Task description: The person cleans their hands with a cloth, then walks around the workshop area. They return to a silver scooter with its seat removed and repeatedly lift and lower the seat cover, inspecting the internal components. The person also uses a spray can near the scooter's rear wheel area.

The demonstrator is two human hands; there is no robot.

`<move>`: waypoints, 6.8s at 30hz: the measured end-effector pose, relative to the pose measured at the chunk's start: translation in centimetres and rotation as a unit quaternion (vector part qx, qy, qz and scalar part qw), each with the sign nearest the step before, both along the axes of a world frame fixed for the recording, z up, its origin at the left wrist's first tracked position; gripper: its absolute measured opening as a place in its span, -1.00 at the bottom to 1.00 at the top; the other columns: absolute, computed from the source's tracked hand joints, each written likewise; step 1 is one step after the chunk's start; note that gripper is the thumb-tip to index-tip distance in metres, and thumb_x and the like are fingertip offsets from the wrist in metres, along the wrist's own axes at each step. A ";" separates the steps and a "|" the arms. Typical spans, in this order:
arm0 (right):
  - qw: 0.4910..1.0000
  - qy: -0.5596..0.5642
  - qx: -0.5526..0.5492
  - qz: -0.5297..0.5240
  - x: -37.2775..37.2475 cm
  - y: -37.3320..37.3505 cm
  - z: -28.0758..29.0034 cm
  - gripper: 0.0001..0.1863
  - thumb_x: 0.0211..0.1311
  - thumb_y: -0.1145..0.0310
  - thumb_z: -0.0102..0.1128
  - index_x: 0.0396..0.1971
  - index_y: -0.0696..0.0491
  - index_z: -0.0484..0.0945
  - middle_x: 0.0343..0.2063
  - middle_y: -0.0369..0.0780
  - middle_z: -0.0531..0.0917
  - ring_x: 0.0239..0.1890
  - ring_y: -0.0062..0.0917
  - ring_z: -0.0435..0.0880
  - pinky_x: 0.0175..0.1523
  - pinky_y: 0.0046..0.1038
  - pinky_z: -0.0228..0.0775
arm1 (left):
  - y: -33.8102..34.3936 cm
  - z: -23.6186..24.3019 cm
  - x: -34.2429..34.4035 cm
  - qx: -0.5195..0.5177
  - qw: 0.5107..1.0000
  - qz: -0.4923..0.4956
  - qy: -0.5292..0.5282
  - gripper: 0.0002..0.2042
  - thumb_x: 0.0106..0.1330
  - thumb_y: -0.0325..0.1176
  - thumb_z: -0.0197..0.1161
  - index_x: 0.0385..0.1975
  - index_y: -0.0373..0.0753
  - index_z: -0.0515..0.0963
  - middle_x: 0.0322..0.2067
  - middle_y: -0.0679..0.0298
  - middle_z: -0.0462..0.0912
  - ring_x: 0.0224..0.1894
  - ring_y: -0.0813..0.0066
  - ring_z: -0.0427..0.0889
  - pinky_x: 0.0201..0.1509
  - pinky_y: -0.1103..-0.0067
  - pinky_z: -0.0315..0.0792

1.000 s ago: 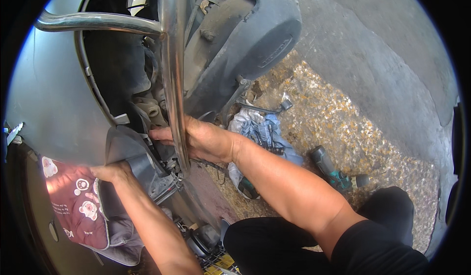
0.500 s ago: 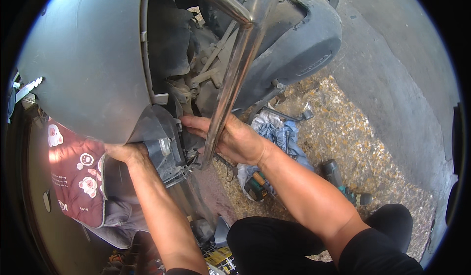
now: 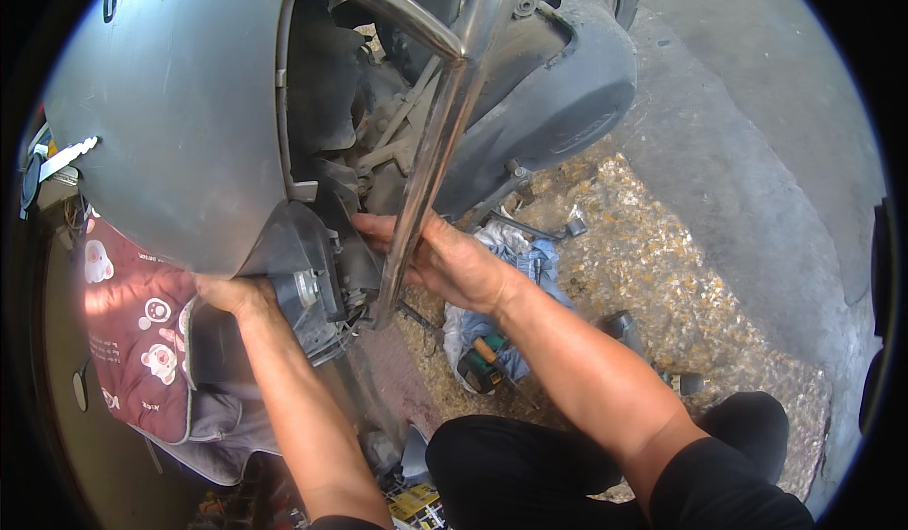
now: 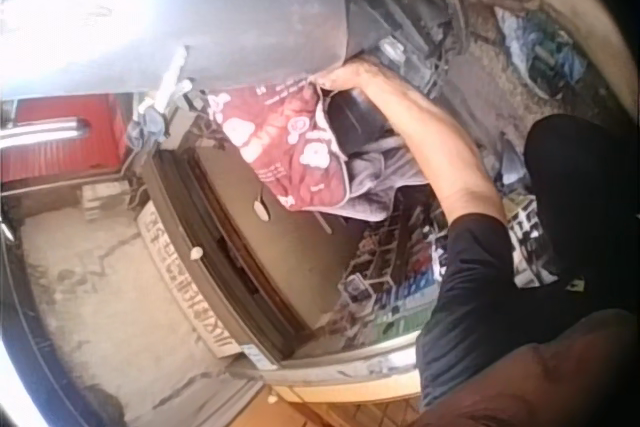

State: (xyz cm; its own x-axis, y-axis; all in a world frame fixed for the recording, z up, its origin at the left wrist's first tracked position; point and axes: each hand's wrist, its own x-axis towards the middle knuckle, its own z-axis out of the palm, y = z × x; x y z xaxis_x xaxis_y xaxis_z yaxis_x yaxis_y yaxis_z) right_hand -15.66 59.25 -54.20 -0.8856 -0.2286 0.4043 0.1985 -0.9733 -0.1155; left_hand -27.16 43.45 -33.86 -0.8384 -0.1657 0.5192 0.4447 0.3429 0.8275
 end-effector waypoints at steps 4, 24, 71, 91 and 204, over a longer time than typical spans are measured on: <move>1.000 0.003 0.023 -0.007 -0.3 0.2 -0.3 0.00 0.18 -0.50 -0.34 0.41 -0.01 0.02 0.42 -0.18 0.05 0.45 -0.29 -0.04 0.38 -0.09 -0.06 | -0.1 0.0 -0.1 0.001 1.000 -0.013 0.008 -0.57 0.38 -0.19 -0.12 0.08 -0.36 0.42 0.04 0.08 0.51 0.05 0.11 0.52 0.14 0.24 0.44; 0.964 -0.206 0.166 -0.038 -1.5 0.3 -3.2 -0.40 0.40 -0.17 -0.16 0.03 0.08 0.50 -0.07 -0.21 0.53 0.00 -0.45 0.46 0.05 -0.33 0.38 | 1.8 -0.3 0.8 -0.059 0.996 0.058 -0.013 -0.49 0.39 -0.07 -0.17 0.15 -0.33 0.39 0.09 0.09 0.49 0.11 0.10 0.49 0.21 0.21 0.40; 0.949 -0.247 0.192 -0.036 -1.4 1.4 -4.0 -0.44 0.41 -0.08 -0.10 -0.04 0.18 0.51 -0.22 -0.15 0.63 -0.24 -0.49 0.59 -0.13 -0.38 0.49 | -0.6 0.0 -0.2 -0.030 0.998 0.061 0.006 -0.37 0.40 0.14 -0.25 0.17 -0.31 0.36 0.09 0.05 0.50 0.12 0.07 0.49 0.18 0.18 0.44; 0.684 -0.301 0.408 -0.524 5.6 11.9 7.9 -0.70 0.41 0.26 -0.02 -0.36 0.19 0.53 -0.64 -0.32 0.46 -0.58 -0.65 0.42 -0.43 -0.59 0.33 | -0.3 -1.8 0.1 -0.120 0.977 0.123 0.130 -0.61 0.38 -0.19 -0.11 -0.51 -0.40 0.47 -0.57 0.06 0.52 -0.50 0.30 0.46 -0.32 0.39 0.36; 0.022 0.101 0.806 -0.583 -7.5 16.6 38.7 -0.54 0.23 -0.06 0.09 -0.48 0.07 0.67 -0.43 0.02 0.66 -0.31 -0.10 0.66 -0.14 -0.15 0.45 | 0.6 -1.1 0.9 -0.112 0.985 0.109 0.073 -0.59 0.32 -0.09 -0.15 -0.44 -0.32 0.50 -0.44 -0.15 0.54 -0.33 -0.24 0.46 -0.26 0.16 0.32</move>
State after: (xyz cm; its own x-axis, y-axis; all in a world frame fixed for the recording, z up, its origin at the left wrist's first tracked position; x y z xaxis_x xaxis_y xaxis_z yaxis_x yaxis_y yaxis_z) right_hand -23.11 75.85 -15.49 -0.6873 0.0403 0.7253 -0.0152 0.9974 -0.0699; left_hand -26.27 44.08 -34.97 -0.7086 -0.2015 0.6762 0.4498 0.6094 0.6529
